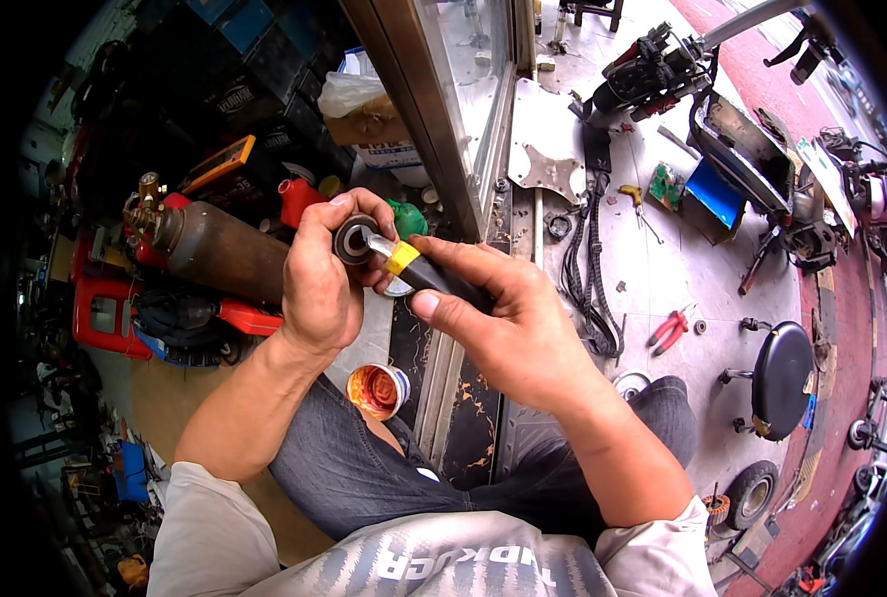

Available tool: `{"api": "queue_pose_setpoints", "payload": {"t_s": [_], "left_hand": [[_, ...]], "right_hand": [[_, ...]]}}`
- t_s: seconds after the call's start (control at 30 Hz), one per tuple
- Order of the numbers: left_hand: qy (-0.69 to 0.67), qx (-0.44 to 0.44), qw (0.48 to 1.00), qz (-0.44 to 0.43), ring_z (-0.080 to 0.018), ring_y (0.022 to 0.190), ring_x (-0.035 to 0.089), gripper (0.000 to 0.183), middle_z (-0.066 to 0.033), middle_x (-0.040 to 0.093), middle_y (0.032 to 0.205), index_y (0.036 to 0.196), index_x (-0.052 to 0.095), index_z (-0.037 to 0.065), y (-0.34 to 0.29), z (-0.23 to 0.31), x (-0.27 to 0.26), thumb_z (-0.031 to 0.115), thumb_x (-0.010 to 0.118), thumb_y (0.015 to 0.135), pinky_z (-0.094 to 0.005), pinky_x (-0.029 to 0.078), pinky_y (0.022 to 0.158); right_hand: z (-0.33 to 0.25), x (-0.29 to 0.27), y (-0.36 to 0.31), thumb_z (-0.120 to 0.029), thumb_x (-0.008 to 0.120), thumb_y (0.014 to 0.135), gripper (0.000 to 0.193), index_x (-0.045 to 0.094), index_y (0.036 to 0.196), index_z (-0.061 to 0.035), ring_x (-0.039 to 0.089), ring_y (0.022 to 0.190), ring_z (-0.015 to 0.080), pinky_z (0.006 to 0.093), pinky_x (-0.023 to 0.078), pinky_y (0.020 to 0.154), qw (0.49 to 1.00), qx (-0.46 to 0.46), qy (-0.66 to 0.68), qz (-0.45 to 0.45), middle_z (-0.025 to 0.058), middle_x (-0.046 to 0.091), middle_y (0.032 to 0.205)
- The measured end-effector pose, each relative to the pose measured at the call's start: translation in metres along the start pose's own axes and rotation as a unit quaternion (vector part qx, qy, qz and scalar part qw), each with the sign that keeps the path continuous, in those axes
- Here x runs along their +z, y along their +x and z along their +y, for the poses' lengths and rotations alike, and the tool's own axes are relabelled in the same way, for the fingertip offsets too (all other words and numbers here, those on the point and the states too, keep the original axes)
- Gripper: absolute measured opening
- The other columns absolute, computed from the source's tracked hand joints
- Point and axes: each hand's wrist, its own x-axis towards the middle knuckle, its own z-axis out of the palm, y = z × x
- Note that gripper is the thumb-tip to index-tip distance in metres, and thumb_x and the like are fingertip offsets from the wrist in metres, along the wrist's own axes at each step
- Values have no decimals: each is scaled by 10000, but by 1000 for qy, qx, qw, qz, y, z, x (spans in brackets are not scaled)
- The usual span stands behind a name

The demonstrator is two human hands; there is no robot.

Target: The person pries a seal off a wheel bearing with a screwdriver and applies grease from a tub to the bearing using their fingers.

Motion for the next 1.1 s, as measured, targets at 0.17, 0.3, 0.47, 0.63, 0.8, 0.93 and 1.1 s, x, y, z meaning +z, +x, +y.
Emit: {"api": "queue_pose_setpoints", "payload": {"t_s": [0.17, 0.3, 0.47, 0.63, 0.8, 0.93, 1.1], "left_hand": [[5, -3, 1000, -8, -77, 540, 420, 522, 7, 497, 618, 917, 627, 46, -1, -1, -1, 432, 342, 1122, -251, 348, 531], [3, -27, 1000, -9, -90, 568, 438, 494, 1, 529, 678, 906, 618, 66, -3, 2, -2, 438, 361, 1105, -271, 380, 558], [13, -30, 999, -12, -100, 580, 440, 477, -3, 533, 696, 904, 611, 78, -2, 2, -1, 441, 366, 1094, -283, 396, 575], [17, -32, 999, -14, -101, 580, 436, 482, -3, 524, 686, 908, 610, 78, -3, 2, -2, 441, 355, 1095, -281, 389, 579], [43, -23, 999, -13, -99, 582, 451, 482, -4, 537, 690, 917, 615, 76, -2, 1, -2, 438, 353, 1099, -278, 392, 576], [37, -21, 999, 4, -89, 586, 467, 476, -1, 560, 715, 945, 632, 71, -5, 1, 0, 430, 367, 1111, -271, 411, 568], [-10, 9, 999, 41, -62, 542, 453, 477, 8, 581, 701, 960, 666, 55, -6, -1, 9, 414, 401, 1128, -242, 360, 504]], "right_hand": [[-12, -6, -1, -171, 796, 987, 528, 643, 1458, 13, 626, 1059, 85, 253, 521, 921, 997, 69, 10, -25, 42, 717, 1234], [-13, -7, -1, -170, 801, 984, 541, 638, 1465, 15, 639, 1099, 89, 254, 528, 961, 996, 84, 12, -29, 47, 723, 1256], [-12, -8, -1, -178, 805, 981, 544, 640, 1463, 13, 643, 1094, 91, 257, 531, 959, 995, 92, 30, -27, 43, 727, 1252], [-5, -8, -1, -199, 777, 997, 501, 655, 1415, 48, 490, 739, 23, 220, 415, 633, 998, 60, 17, -21, -44, 629, 873], [-5, -8, -1, -189, 770, 1001, 477, 661, 1403, 45, 510, 778, 30, 220, 433, 668, 998, 61, 26, -19, -36, 643, 913], [-6, 3, -2, -151, 781, 986, 448, 674, 1378, 38, 572, 857, 52, 244, 491, 755, 999, 32, 31, 11, 2, 684, 1001], [12, 14, -2, -107, 813, 930, 476, 687, 1380, -16, 677, 923, 156, 322, 547, 826, 994, -59, -50, 73, 103, 713, 1076]]}}
